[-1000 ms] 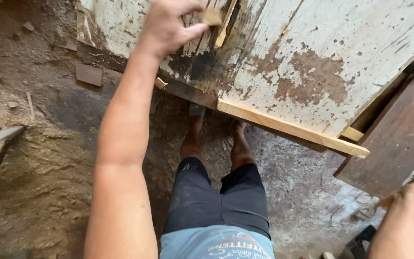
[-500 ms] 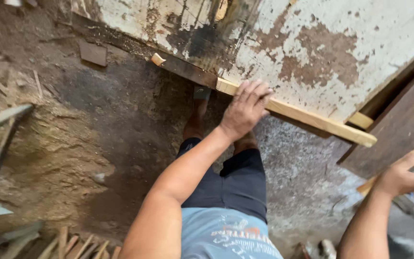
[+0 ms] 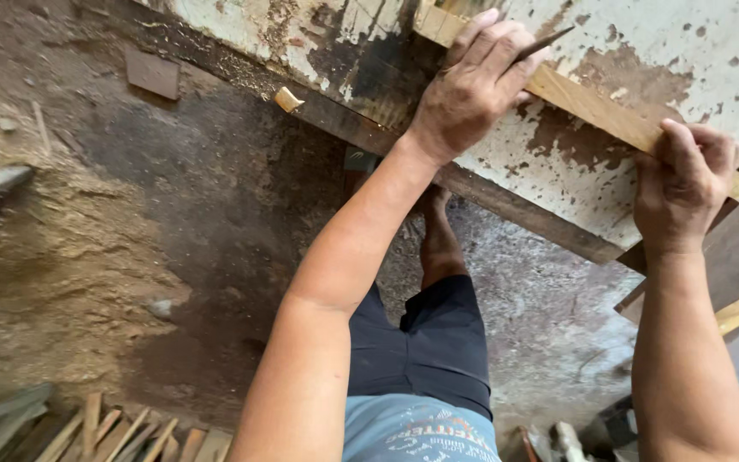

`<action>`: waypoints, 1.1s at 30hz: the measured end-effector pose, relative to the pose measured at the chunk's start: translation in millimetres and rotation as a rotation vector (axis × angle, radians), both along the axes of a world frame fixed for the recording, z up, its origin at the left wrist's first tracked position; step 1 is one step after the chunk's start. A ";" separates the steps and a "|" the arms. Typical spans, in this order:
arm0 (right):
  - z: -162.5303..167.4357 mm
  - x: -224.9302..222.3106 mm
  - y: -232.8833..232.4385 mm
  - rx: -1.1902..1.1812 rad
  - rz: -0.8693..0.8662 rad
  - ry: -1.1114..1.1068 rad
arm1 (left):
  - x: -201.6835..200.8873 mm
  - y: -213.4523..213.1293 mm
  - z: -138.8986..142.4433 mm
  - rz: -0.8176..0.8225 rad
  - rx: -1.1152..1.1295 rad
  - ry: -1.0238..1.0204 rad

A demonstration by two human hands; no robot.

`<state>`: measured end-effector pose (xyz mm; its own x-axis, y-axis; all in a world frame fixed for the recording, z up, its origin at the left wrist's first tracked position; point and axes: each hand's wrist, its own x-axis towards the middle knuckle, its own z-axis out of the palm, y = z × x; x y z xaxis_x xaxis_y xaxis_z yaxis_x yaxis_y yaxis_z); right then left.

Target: The person marks thin wooden slats with a pencil on a workbench, aligning each slat against a reference piece and drawing lines along it. They stack the marked slats, reposition new slats one at a time, and continue marking lines along their lengths.

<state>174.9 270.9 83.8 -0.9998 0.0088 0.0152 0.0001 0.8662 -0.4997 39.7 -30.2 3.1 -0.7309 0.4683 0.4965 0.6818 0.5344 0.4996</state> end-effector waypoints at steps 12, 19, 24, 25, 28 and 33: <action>-11.4 -5.8 9.5 0.007 -0.027 0.011 | -13.0 14.0 -17.5 0.055 0.023 0.041; -8.7 -8.1 6.0 0.082 -0.008 0.030 | -17.4 7.0 0.6 0.030 0.037 -0.002; -6.4 -9.7 5.4 0.064 -0.024 0.025 | -18.2 5.2 3.6 0.022 0.068 -0.024; -6.7 -10.1 5.8 0.072 -0.022 0.021 | -18.3 6.0 2.2 0.024 0.066 -0.023; -6.9 -10.7 6.9 0.072 -0.035 -0.001 | -20.0 10.1 -3.2 0.029 0.053 0.001; -5.9 -12.6 7.6 0.032 -0.057 -0.017 | -22.4 13.2 -5.5 0.031 0.036 -0.001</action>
